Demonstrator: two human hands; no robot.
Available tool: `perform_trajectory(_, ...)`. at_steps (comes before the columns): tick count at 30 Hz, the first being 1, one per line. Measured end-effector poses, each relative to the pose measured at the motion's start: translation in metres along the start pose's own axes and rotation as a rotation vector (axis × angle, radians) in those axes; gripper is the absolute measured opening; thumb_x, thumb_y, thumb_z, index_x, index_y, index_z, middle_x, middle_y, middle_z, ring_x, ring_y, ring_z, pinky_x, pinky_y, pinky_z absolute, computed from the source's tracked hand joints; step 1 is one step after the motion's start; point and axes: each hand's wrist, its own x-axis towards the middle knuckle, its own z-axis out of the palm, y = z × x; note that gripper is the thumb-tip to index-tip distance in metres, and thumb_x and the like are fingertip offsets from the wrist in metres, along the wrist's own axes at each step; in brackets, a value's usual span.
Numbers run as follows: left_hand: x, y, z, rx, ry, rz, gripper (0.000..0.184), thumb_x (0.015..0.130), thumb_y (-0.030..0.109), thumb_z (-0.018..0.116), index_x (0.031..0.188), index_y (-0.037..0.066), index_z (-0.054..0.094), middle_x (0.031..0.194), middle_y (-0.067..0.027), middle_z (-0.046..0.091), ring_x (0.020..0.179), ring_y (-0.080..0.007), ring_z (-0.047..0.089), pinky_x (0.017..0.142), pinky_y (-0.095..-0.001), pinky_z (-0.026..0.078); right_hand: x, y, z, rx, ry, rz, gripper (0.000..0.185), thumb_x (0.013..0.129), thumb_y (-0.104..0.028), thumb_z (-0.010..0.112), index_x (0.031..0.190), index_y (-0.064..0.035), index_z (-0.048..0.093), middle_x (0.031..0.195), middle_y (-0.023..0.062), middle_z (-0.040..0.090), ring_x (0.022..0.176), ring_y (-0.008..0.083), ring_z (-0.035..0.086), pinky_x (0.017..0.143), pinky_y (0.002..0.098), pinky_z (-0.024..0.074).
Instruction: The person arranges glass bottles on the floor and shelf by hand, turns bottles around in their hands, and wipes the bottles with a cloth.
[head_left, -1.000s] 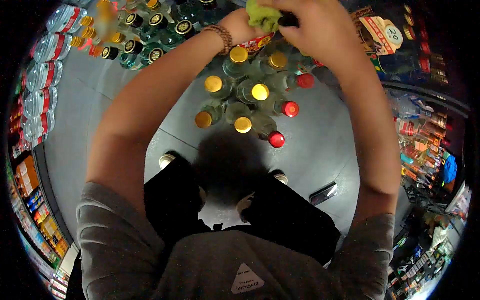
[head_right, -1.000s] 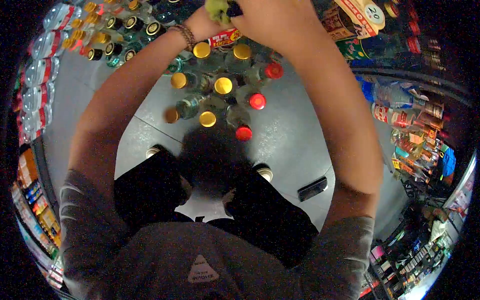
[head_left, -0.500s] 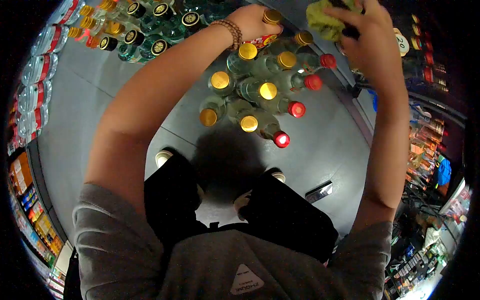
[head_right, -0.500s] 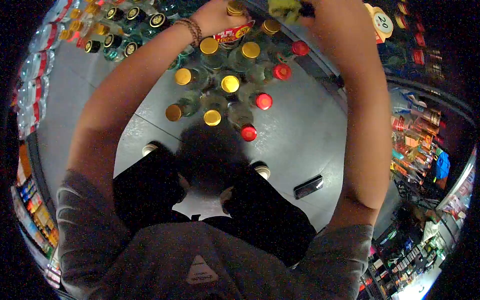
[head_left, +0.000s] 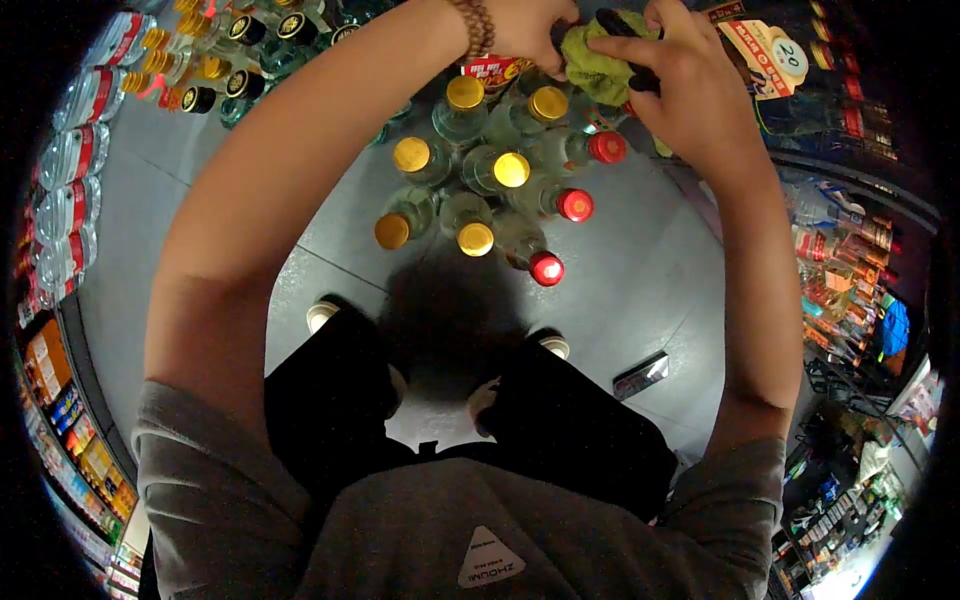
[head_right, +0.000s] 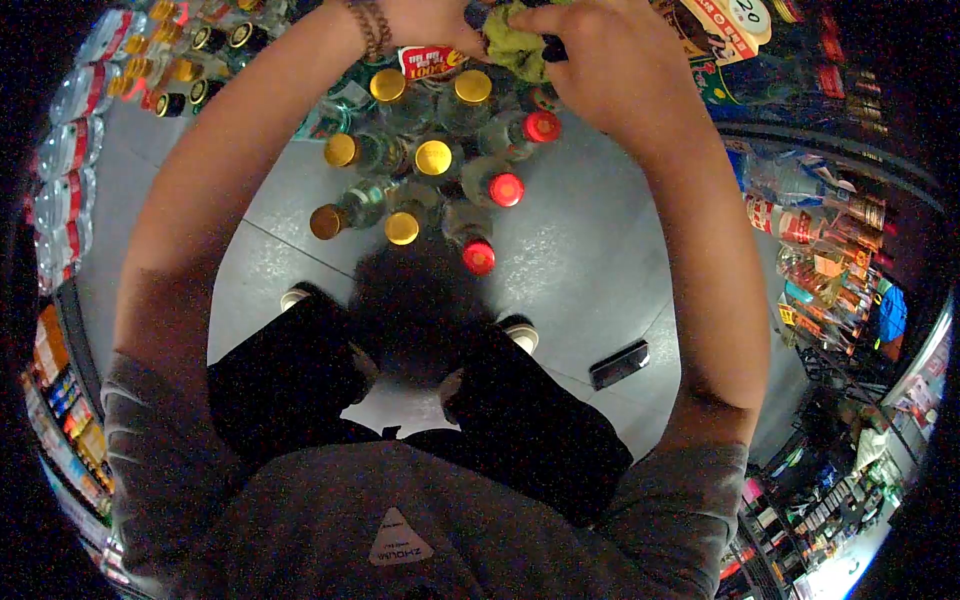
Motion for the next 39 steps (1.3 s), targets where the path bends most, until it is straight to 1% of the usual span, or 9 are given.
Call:
perform_trajectory(1, 0.013, 0.006, -0.001, 0.021, -0.163, -0.1, 0.045, 0.064, 0.038, 0.074, 0.096, 0.007, 0.068, 0.1, -0.0134, 0.059, 0.107, -0.0309, 0.047, 0.092, -0.0455, 0.036, 0.0, 0.0, 0.0, 0.009, 0.012, -0.009, 0.041, 0.059, 0.0, 0.059, 0.098, -0.0064, 0.07, 0.095, 0.0137, 0.047, 0.092, 0.03, 0.047, 0.08, 0.0388, 0.044)
perform_trajectory(4, 0.021, 0.006, 0.002, 0.069, -0.242, -0.099, 0.045, 0.064, 0.039, 0.074, 0.094, 0.006, 0.069, 0.097, -0.0134, 0.06, 0.108, -0.03, 0.047, 0.092, -0.0448, 0.036, 0.0, -0.001, 0.0, -0.022, 0.01, -0.048, 0.04, 0.06, -0.001, 0.06, 0.098, -0.0072, 0.069, 0.096, 0.0135, 0.048, 0.094, 0.03, 0.048, 0.08, 0.0386, 0.0444)
perform_trajectory(14, 0.016, -0.002, 0.014, -0.067, -0.105, -0.047, 0.043, 0.063, 0.037, 0.073, 0.09, 0.004, 0.069, 0.095, -0.0138, 0.062, 0.104, -0.0293, 0.048, 0.091, -0.041, 0.036, 0.001, 0.0, -0.002, -0.105, 0.035, -0.047, 0.027, 0.062, -0.004, 0.062, 0.088, -0.0071, 0.07, 0.094, 0.0112, 0.049, 0.091, 0.0286, 0.048, 0.077, 0.0393, 0.0443)
perform_trajectory(20, 0.014, 0.011, -0.005, 0.016, -0.249, -0.134, 0.045, 0.066, 0.039, 0.073, 0.09, 0.001, 0.067, 0.093, -0.0138, 0.062, 0.102, -0.0297, 0.049, 0.089, -0.0409, 0.036, -0.008, -0.028, -0.034, -0.401, 0.137, 0.191, 0.026, 0.06, 0.001, 0.064, 0.084, -0.0055, 0.07, 0.087, 0.0113, 0.048, 0.085, 0.0278, 0.049, 0.072, 0.0365, 0.0438)
perform_trajectory(24, -0.007, 0.002, -0.012, -0.091, 0.049, 0.035, 0.042, 0.063, 0.034, 0.073, 0.092, 0.005, 0.066, 0.094, -0.0125, 0.06, 0.097, -0.0303, 0.05, 0.088, -0.0402, 0.037, -0.016, -0.037, -0.044, -0.372, 0.329, 0.23, 0.034, 0.056, 0.009, 0.063, 0.088, -0.0001, 0.069, 0.082, 0.011, 0.045, 0.079, 0.0273, 0.049, 0.068, 0.0351, 0.0413)
perform_trajectory(26, -0.023, 0.0, -0.015, -0.162, 0.179, 0.137, 0.04, 0.062, 0.032, 0.073, 0.092, 0.006, 0.066, 0.094, -0.0122, 0.059, 0.096, -0.0303, 0.05, 0.088, -0.0402, 0.037, -0.02, -0.043, -0.046, -0.314, 0.259, 0.27, 0.035, 0.055, 0.008, 0.063, 0.088, -0.0003, 0.069, 0.082, 0.0116, 0.045, 0.081, 0.0274, 0.049, 0.07, 0.035, 0.0411)
perform_trajectory(33, -0.045, 0.022, -0.022, -0.031, -0.078, 0.133, 0.041, 0.058, 0.04, 0.075, 0.075, 0.004, 0.068, 0.089, -0.0147, 0.057, 0.097, -0.0293, 0.051, 0.086, -0.0402, 0.039, -0.02, -0.049, -0.027, -0.048, -0.101, 0.0, 0.035, 0.063, -0.006, 0.063, 0.097, -0.0082, 0.071, 0.087, 0.0129, 0.044, 0.086, 0.0292, 0.046, 0.079, 0.0371, 0.0428)
perform_trajectory(37, -0.039, 0.017, 0.001, 0.06, -0.05, 0.127, 0.036, 0.057, 0.035, 0.075, 0.072, 0.004, 0.067, 0.086, -0.0136, 0.058, 0.096, -0.0294, 0.052, 0.085, -0.0405, 0.039, -0.018, -0.048, -0.007, -0.011, -0.123, 0.001, 0.033, 0.065, -0.006, 0.06, 0.097, -0.0097, 0.071, 0.087, 0.0117, 0.046, 0.086, 0.0288, 0.047, 0.077, 0.0383, 0.042)
perform_trajectory(39, -0.038, 0.016, 0.004, -0.005, -0.1, 0.054, 0.032, 0.055, 0.03, 0.074, 0.071, 0.004, 0.067, 0.084, -0.0119, 0.058, 0.096, -0.0292, 0.052, 0.084, -0.0408, 0.04, -0.019, -0.048, 0.005, -0.098, -0.021, -0.041, 0.049, 0.06, 0.003, 0.058, 0.105, -0.0137, 0.067, 0.1, 0.0114, 0.051, 0.095, 0.0284, 0.053, 0.084, 0.0358, 0.0447)
